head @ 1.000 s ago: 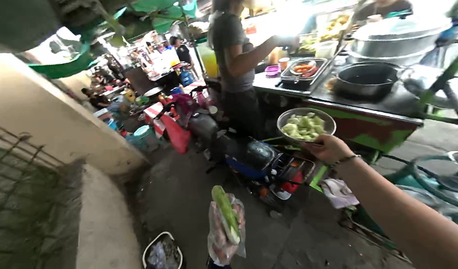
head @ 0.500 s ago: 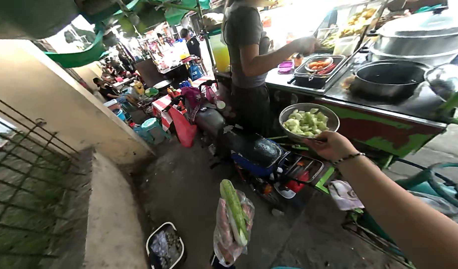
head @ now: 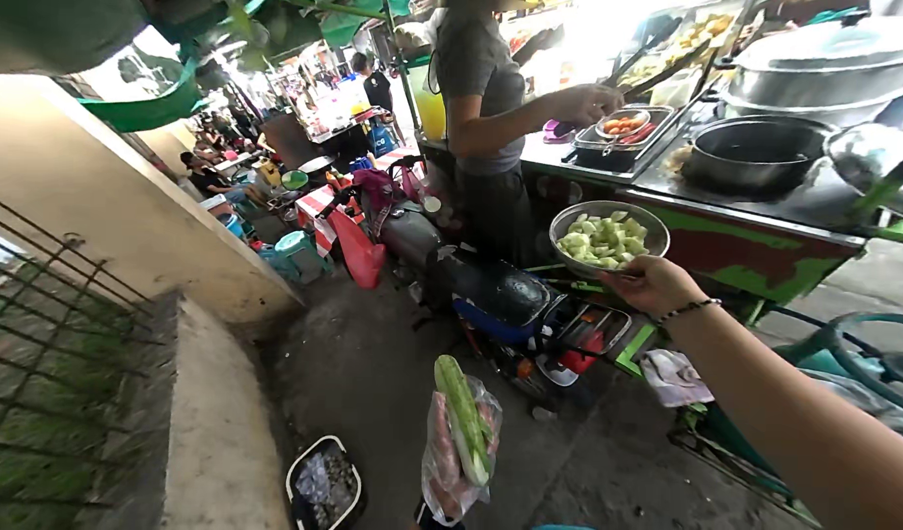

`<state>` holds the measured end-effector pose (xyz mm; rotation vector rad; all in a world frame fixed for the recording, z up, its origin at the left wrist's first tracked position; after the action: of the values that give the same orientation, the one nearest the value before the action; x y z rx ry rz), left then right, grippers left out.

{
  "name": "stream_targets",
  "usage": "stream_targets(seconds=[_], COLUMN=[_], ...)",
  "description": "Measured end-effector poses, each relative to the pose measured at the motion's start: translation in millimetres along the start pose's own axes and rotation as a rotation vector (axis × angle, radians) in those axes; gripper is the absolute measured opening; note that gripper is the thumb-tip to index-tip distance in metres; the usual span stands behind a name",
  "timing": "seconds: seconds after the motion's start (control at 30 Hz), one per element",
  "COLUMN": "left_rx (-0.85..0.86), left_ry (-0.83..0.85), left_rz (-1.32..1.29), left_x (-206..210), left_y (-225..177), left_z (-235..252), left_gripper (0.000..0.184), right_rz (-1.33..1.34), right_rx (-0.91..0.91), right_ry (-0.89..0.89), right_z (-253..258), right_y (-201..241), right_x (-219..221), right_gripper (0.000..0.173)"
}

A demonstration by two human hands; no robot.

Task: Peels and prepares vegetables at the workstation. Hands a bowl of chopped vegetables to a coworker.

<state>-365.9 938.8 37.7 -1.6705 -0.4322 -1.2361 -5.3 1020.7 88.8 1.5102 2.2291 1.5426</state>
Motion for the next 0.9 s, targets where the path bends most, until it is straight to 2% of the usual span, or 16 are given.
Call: stream_targets(seconds=[0.2, 0.4, 0.57, 0.7, 0.83, 0.9], left_rx=[-0.009, -0.025, -0.021, -0.028, -0.026, -0.05], left_ry=[-0.006, 0.058, 0.005, 0.135, -0.008, 0.029], left_rz=[-0.01, -0.034, -0.032, 0.027, 0.015, -0.019], left_x=[5, -1, 3, -15, 5, 4], left_y=[3, 4, 5, 5, 6, 7], left_z=[0, 0, 0, 3, -3, -3], left_gripper=[0.068, 0.068, 0.067, 0.069, 0.069, 0.066], right_rz=[-0.014, 0.01, 0.001, 0.005, -0.022, -0.017], right_rx=[0.001, 0.017, 0.003, -0.002, -0.018, -0.004], right_ry=[0.02, 0.008, 0.016, 0.036, 0.035, 0.037], right_z=[9, 16, 18, 18, 4, 4], right_y=[0, -1, -1, 2, 3, 4], right_x=[-3, -5, -6, -6, -4, -3], right_gripper=[0.032, 0.033, 0.035, 0.04, 0.036, 0.037])
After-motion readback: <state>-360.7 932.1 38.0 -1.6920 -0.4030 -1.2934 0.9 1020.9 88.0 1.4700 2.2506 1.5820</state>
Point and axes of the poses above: each hand's wrist, its own z-axis towards the middle knuckle, its own x-axis out of the palm, y = z × x, the point moved 6 cm from there along z, towards the middle knuckle, and after that the axes turned 5 degrees about -z, right-handed, at the moved point
